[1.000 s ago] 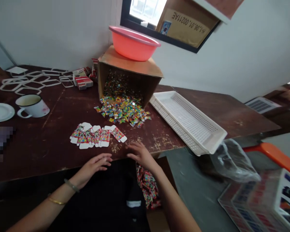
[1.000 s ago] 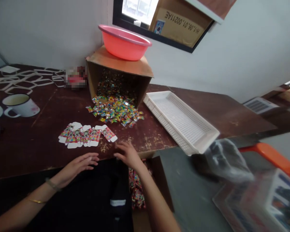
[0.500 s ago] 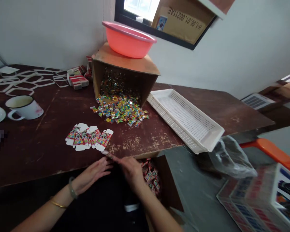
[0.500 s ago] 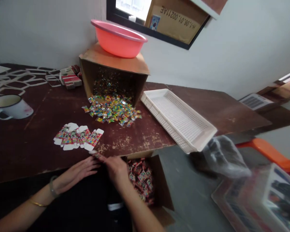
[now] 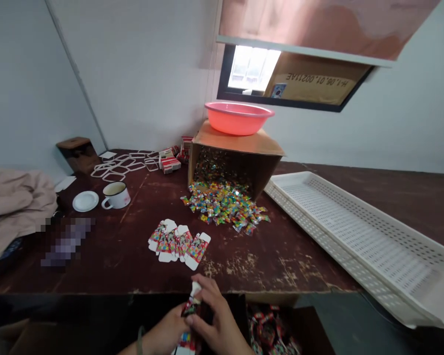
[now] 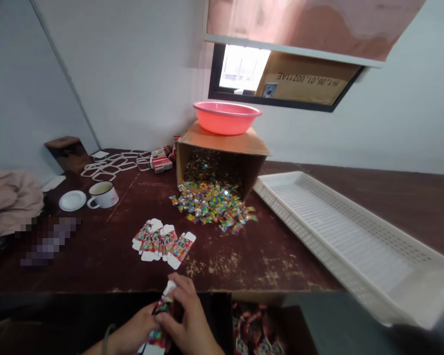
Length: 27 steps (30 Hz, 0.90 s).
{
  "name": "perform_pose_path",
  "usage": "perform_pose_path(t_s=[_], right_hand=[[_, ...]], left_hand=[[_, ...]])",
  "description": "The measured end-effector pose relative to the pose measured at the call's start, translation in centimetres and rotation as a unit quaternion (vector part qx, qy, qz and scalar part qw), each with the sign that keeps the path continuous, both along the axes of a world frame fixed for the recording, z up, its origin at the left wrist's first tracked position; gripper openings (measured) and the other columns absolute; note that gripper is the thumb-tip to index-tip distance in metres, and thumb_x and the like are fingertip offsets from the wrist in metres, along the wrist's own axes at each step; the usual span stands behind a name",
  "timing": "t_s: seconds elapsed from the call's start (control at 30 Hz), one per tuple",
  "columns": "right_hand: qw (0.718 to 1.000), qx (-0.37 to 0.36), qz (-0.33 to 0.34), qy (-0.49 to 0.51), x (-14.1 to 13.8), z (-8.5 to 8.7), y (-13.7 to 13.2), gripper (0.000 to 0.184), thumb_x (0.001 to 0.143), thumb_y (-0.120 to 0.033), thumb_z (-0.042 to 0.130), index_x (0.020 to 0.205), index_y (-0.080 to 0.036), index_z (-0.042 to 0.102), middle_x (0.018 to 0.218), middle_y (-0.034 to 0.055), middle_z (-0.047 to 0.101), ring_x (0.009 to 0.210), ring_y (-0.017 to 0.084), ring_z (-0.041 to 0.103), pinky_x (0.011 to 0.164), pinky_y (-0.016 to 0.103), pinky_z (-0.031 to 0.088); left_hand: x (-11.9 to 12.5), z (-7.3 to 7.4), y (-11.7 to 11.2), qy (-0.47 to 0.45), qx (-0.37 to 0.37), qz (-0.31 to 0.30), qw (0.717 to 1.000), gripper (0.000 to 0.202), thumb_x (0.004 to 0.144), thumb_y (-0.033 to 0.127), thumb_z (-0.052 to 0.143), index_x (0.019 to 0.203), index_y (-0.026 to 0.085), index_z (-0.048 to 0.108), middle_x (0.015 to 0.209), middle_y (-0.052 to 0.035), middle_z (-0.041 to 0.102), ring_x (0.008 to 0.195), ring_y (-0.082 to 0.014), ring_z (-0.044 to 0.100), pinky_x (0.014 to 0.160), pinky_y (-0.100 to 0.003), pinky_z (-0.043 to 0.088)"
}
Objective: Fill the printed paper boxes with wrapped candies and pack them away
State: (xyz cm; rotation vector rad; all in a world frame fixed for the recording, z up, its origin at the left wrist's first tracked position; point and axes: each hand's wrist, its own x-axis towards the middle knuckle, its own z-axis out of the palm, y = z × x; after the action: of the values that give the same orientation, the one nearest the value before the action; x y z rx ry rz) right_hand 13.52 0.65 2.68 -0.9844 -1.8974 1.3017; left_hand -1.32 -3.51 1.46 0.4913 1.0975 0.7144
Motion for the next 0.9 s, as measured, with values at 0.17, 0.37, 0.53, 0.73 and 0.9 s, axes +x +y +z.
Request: perform_pose_path(t_s=[0.17,0.37,0.53,0.73,0.9], right_hand=[[0.973,-0.146,0.179,-0.026,2.2,2.2,1.2,0.021,0.074,-0.038,0.075,0.077,-0.018,0.070,0.116,0.0070,0.063,0.111,0.023,0.058,0.098,0.033,0.041],[0.992,-0.125,-0.016,0.023,1.7,1.4,-0.9,0.018,0.086,-0.035,0.061,0.091,-0.018,0.064,0.088,0.0027,0.065,0.085,0.017,0.059,0.081,0.028,0.046],[0.967,-0.223,-0.049,0.114,1.8,0.8,-3.2,0.052,0.085,-0.041,0.064,0.131,-0.022,0.045,0.079,-0.0008,0.064,0.066,0.011,0.058,0.062,0.021,0.047],[0.820,-0.531,0.019,0.213,3.3,-1.9,-4.7,0.036,0.069,-0.039,0.079,0.090,-0.013,0.064,0.071,-0.0015,0.060,0.051,0.004,0.050,0.050,0.016,0.044],[0.825,-0.543,0.089,0.128,2.3,-3.6,-6.4,0.036,0.064,-0.031,0.082,0.092,-0.013,0.068,0.076,-0.0016,0.062,0.048,0.003,0.050,0.048,0.017,0.044]], left_hand=[[-1.0,-1.5,-0.2,-0.039,0.117,-0.168,0.978,0.030,0.054,0.032,0.079,0.069,0.016,0.059,0.064,0.0018,0.056,0.055,-0.0081,0.041,0.050,-0.021,0.027],[-0.8,-2.3,-0.6,0.129,0.222,-0.007,0.966,0.045,0.076,0.059,0.063,0.075,0.013,0.062,0.059,0.0006,0.055,0.054,-0.0125,0.048,0.052,-0.025,0.038],[-1.7,0.0,-2.3,0.211,0.324,0.049,0.921,0.047,0.084,0.036,0.062,0.126,0.021,0.049,0.089,-0.0023,0.068,0.082,-0.0195,0.066,0.078,-0.031,0.052],[-2.7,0.3,-5.0,0.213,0.310,-0.113,0.920,0.032,0.086,0.031,0.059,0.117,0.023,0.060,0.091,-0.0022,0.072,0.078,-0.0180,0.068,0.071,-0.028,0.054],[-3.2,0.0,-7.5,0.237,0.276,-0.142,0.921,0.019,0.086,0.034,0.058,0.090,0.021,0.071,0.083,-0.0021,0.074,0.079,-0.0192,0.067,0.073,-0.028,0.051]])
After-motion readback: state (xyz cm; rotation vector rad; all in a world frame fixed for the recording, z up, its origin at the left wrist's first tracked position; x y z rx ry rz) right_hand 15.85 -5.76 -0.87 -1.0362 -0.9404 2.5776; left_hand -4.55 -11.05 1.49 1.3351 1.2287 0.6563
